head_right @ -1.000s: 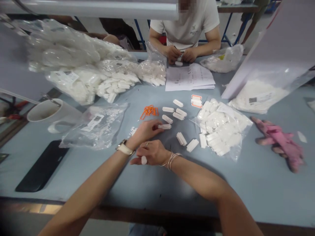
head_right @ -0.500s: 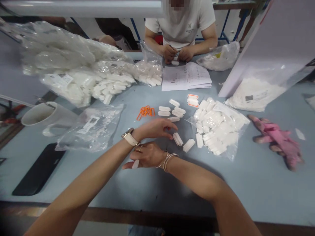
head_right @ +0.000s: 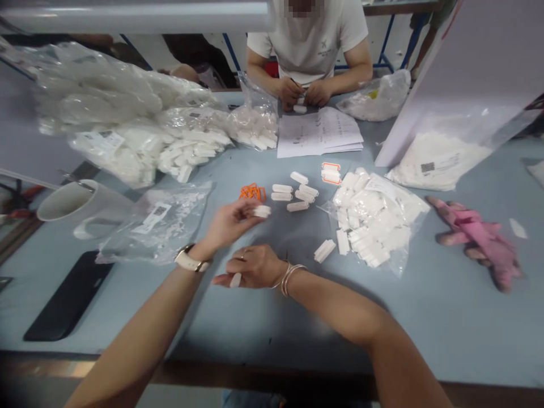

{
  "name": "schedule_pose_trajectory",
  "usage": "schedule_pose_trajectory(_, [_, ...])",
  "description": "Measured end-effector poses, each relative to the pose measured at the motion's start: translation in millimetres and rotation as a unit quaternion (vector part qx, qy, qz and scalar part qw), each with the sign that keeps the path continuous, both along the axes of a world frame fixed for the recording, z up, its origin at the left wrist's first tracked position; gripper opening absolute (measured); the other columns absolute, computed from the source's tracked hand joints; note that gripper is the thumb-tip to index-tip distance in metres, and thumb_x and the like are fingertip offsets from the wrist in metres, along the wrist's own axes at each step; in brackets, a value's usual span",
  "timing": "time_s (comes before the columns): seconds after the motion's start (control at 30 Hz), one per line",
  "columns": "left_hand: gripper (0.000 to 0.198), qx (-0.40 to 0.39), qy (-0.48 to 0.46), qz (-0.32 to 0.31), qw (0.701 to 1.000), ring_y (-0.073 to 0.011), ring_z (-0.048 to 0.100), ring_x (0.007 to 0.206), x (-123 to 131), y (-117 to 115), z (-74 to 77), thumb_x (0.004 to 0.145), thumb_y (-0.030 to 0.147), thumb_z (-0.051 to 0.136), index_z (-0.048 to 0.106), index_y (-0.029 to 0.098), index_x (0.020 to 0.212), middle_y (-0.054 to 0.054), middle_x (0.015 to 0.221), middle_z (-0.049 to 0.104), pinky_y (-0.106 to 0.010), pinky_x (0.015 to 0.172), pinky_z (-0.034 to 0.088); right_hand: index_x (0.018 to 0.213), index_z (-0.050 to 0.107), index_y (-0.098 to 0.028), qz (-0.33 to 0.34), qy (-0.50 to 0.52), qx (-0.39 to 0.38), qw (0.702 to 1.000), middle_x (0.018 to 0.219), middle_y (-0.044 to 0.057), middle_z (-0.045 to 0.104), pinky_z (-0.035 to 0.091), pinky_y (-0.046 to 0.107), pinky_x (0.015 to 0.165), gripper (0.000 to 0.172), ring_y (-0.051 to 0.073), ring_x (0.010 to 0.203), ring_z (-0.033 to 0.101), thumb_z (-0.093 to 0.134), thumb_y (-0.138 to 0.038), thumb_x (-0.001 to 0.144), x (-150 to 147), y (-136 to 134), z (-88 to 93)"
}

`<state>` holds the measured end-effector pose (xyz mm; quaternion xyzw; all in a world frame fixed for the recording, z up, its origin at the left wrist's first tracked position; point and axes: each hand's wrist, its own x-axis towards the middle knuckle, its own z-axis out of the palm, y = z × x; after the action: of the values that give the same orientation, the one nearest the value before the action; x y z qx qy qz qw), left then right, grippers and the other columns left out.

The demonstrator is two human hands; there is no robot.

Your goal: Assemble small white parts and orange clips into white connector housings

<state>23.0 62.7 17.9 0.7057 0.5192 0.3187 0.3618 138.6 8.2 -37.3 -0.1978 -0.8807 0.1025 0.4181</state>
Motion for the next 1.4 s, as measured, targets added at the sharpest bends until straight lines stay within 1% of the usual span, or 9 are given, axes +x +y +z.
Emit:
schedule_pose_trajectory(0.23, [0.032, -0.102, -0.272, 0.109, 0.951, -0.0214, 0.064, 0.091, -30.6, -42.5, -11.0, 0.074, 0.036, 0.065, 0.058, 0.019, 0.101, -0.01, 0.117, 0.06, -0.039, 0.085, 0.051, 0.065, 0.048, -0.019, -0.118, 0.119, -0.161, 0.973, 0.067, 0.004, 0.057, 0.045, 0.025, 0.067, 0.033, 0.013, 0.066, 0.054, 0.032, -0.026, 0.093, 4.4, 5.1, 13.8])
schedule_pose_trajectory(0.37, [0.024, -0.101, -0.357, 0.158, 0.915, -0.0182, 0.063, 0.088, -37.7, -55.5, -20.6, 0.067, 0.027, 0.073, 0.063, 0.02, 0.088, -0.004, 0.099, 0.064, -0.04, 0.091, 0.048, 0.078, 0.055, -0.017, -0.153, 0.178, -0.248, 0.94, 0.07, 0.003, 0.057, 0.045, 0.024, 0.068, 0.027, 0.013, 0.069, 0.056, 0.033, -0.024, 0.093, 3.5, 11.5, 10.9])
schedule_pose_trajectory(0.47, [0.024, -0.124, -0.361, 0.154, 0.911, -0.0163, 0.063, 0.083, -40.9, -60.0, -23.9, 0.061, 0.024, 0.076, 0.065, 0.02, 0.082, -0.001, 0.09, 0.065, -0.036, 0.087, 0.049, 0.088, 0.06, -0.017, -0.156, 0.174, -0.272, 0.933, 0.072, 0.003, 0.059, 0.045, 0.024, 0.069, 0.025, 0.013, 0.068, 0.056, 0.037, -0.026, 0.092, 3.4, 13.9, 8.8])
schedule_pose_trajectory(0.77, [0.027, -0.115, -0.2, 0.101, 0.968, -0.0138, 0.059, 0.066, -35.2, -61.6, -19.8, 0.064, 0.034, 0.071, 0.055, 0.018, 0.08, -0.001, 0.075, 0.064, -0.026, 0.061, 0.047, 0.098, 0.064, -0.018, -0.09, 0.135, -0.255, 0.953, 0.074, 0.003, 0.063, 0.047, 0.024, 0.066, 0.029, 0.013, 0.067, 0.056, 0.062, -0.04, 0.079, 4.4, 12.4, 13.5])
schedule_pose_trajectory(0.97, [0.021, -0.072, -0.085, 0.097, 0.989, -0.0098, 0.05, 0.052, -40.1, -60.1, -13.6, 0.066, 0.03, 0.066, 0.051, 0.019, 0.077, 0.005, 0.062, 0.057, -0.021, 0.05, 0.04, 0.095, 0.066, -0.019, -0.087, 0.066, -0.238, 0.965, 0.088, 0.006, 0.064, 0.048, 0.024, 0.073, 0.02, 0.014, 0.078, 0.06, 0.062, -0.031, 0.08, 6.3, 13.8, 5.4])
schedule_pose_trajectory(1.1, [0.027, -0.085, -0.065, 0.087, 0.99, -0.0158, 0.062, 0.067, -52.2, -57.7, -17.7, 0.069, 0.032, 0.064, 0.054, 0.019, 0.09, -0.002, 0.078, 0.067, -0.026, 0.06, 0.048, 0.099, 0.064, -0.017, -0.084, 0.047, -0.233, 0.968, 0.093, 0.007, 0.064, 0.049, 0.023, 0.069, 0.022, 0.013, 0.076, 0.06, 0.062, -0.028, 0.08, 6.8, 13.7, 6.7])
schedule_pose_trajectory(1.2, [0.032, -0.034, -0.023, 0.12, 0.992, -0.0204, 0.065, 0.084, -66.0, -52.1, -19.7, 0.075, 0.032, 0.057, 0.055, 0.018, 0.103, -0.008, 0.096, 0.069, -0.032, 0.076, 0.05, 0.097, 0.063, -0.017, -0.105, 0.022, -0.249, 0.963, 0.093, 0.007, 0.064, 0.049, 0.023, 0.068, 0.02, 0.013, 0.076, 0.06, 0.062, -0.023, 0.078, 5.6, 14.5, 7.7])
schedule_pose_trajectory(1.3, [0.029, 0.041, 0.091, 0.222, 0.97, -0.0215, 0.065, 0.084, -76.0, -42.8, -16.8, 0.081, 0.029, 0.048, 0.06, 0.017, 0.104, -0.01, 0.098, 0.069, -0.034, 0.08, 0.049, 0.097, 0.063, -0.017, -0.114, -0.035, -0.268, 0.956, 0.093, 0.006, 0.064, 0.048, 0.025, 0.073, 0.023, 0.015, 0.082, 0.06, 0.063, -0.017, 0.074, 4.4, 16.4, 6.6])
schedule_pose_trajectory(1.4, [0.026, 0.09, 0.208, 0.203, 0.953, -0.0233, 0.065, 0.084, -74.7, -29.4, -12.7, 0.083, 0.025, 0.046, 0.065, 0.017, 0.097, -0.01, 0.097, 0.069, -0.035, 0.079, 0.048, 0.097, 0.064, -0.018, -0.112, -0.101, -0.288, 0.946, 0.094, 0.005, 0.064, 0.047, 0.026, 0.075, 0.025, 0.016, 0.083, 0.061, 0.063, -0.014, 0.073, 3.8, 18.2, 5.0])
